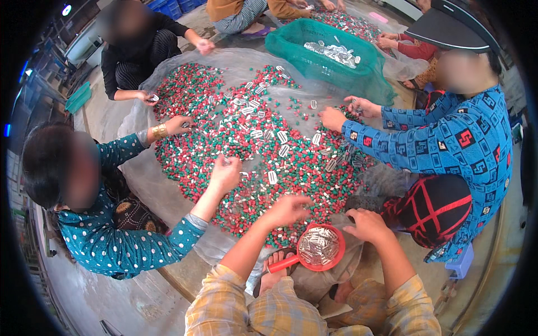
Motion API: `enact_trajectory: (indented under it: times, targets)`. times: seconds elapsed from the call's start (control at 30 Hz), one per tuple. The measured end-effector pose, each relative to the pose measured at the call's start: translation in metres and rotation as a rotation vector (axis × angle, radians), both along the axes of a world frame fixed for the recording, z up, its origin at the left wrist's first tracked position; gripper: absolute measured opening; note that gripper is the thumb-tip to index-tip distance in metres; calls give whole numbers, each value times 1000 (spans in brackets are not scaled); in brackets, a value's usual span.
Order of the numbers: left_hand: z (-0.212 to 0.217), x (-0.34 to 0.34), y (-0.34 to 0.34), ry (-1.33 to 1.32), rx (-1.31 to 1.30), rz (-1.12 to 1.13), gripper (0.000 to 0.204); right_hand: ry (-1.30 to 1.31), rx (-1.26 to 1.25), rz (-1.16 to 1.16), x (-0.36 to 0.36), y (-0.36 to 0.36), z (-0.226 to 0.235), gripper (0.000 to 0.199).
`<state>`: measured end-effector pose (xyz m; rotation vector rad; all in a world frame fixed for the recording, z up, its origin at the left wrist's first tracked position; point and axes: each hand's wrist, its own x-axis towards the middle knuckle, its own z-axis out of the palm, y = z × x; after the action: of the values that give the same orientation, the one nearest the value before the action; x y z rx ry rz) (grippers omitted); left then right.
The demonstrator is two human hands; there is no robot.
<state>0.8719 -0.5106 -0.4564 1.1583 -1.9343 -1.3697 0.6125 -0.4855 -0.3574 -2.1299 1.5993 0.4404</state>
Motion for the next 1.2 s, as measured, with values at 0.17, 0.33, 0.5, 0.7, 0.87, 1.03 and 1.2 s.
enact_trajectory:
  times: [0.17,0.33,0.5,0.7,0.87,1.03,1.2]
  targets:
    - [-86,38,-46,-650,-298,581,47,19,29,-8,5,1,1,46]
    - [-61,37,-51,-605,-276,538,27,10,7,-2,0,3,-4,47]
    - [7,-4,-32,-194,0,-159,33,19,13,-23,-7,11,-8,47]
    - [8,-79,-93,-399,-296,88,50,21,10,-28,-13,15,-6,48]
    - [-38,-132,-136,-821,-636,133,42,-42,-14,-1,1,9,3,47]
    - [-62,-120,-124,-834,-447,2,41,-70,-28,2,-2,1,2,46]
    - [-45,-74,-55,-699,-357,-23,42,-70,-25,-21,-33,-7,-14,44]
